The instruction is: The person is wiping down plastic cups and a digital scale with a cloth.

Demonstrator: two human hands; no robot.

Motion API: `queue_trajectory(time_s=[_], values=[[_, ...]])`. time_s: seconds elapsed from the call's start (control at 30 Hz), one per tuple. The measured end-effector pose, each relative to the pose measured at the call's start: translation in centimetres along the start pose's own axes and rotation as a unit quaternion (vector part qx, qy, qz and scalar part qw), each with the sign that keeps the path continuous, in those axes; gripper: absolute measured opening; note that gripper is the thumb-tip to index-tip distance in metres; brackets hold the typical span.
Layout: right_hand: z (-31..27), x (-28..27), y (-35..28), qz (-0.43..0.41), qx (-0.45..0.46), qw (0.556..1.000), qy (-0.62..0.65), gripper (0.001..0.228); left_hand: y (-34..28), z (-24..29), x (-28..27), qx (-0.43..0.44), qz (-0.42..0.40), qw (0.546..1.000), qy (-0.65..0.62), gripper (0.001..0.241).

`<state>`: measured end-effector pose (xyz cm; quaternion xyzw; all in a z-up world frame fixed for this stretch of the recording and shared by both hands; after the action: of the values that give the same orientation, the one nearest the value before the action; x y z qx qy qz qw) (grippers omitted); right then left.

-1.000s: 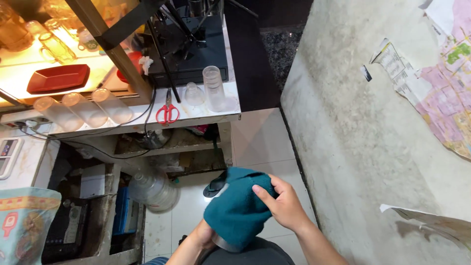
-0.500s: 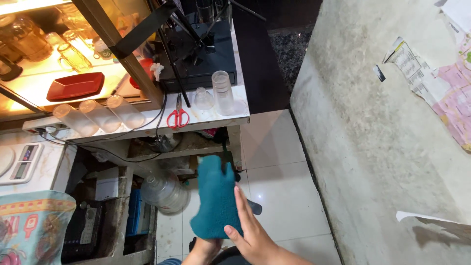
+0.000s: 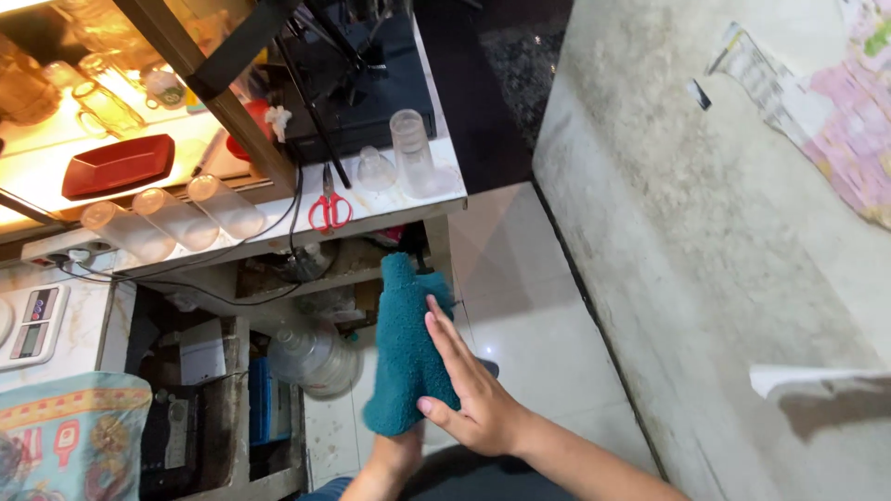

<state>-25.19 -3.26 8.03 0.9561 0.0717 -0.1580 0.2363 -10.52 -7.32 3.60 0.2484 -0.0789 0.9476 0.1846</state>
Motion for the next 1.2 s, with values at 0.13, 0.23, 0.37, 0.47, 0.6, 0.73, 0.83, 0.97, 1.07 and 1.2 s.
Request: queue_trajectory(time_s=[0.13,0.23,0.37,0.47,0.6,0.73,0.83,0.97,1.07,1.2], values=[[-1.1,3.6,-0.8,-0.032,-0.020,0.997,0.071,0.083,0.3,-1.0,-9.2,-0.040,-0.018,0.991,-0.128,0.068],[-0.1,6.7,-1.9,-0.028,0.009,0.981,0.192,0.079,0.7,-0.6,-11.7,-0.026,-0.044,0.994,-0.096,0.067],[-0.9,8.9,-1.3,-0.005,0.077,0.964,0.253,0.080,-1.2,-0.2,-14.8,-0.021,-0.062,0.997,-0.046,0.067],[-3.4,9.7,0.4,0.019,0.060,0.989,0.135,0.086,-2.3,-0.2,-16.7,-0.017,-0.083,0.996,0.004,0.066],[-5.2,11.7,0.6,0.024,0.063,0.996,0.060,0.083,-4.3,-0.7,-17.9,-0.024,-0.119,0.990,0.077,0.065],[-4.6,14.3,-0.5,0.051,0.087,0.990,0.098,0.059,-4.5,0.9,-19.7,-0.024,-0.116,0.993,0.016,0.068],[-3.2,16.1,-1.9,0.116,0.058,0.990,0.053,0.035,-4.2,3.0,-20.2,-0.025,-0.083,0.990,-0.107,0.073],[-3.4,17.6,-3.3,0.189,0.121,0.974,0.036,0.026,-7.8,6.8,-19.4,-0.043,-0.015,0.972,-0.232,0.080],[-2.3,16.5,-3.5,0.236,0.154,0.958,0.054,0.029,-8.0,11.0,-18.3,0.068,-0.011,0.985,-0.161,0.097],[-0.3,13.6,-3.7,0.256,0.133,0.957,0.037,0.031,-8.5,13.9,-20.6,0.095,0.107,0.984,-0.105,0.113]])
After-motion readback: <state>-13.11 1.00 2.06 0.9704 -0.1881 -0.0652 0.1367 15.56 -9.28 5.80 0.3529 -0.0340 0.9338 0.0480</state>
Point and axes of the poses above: each hand's wrist, its own y-axis towards the middle knuckle, its own x-axis out of the palm, z = x × y, the point moved 1 cm from there along y, towards the middle knuckle, and after that the axes turned 4 degrees about -x, right-handed, at the moved point
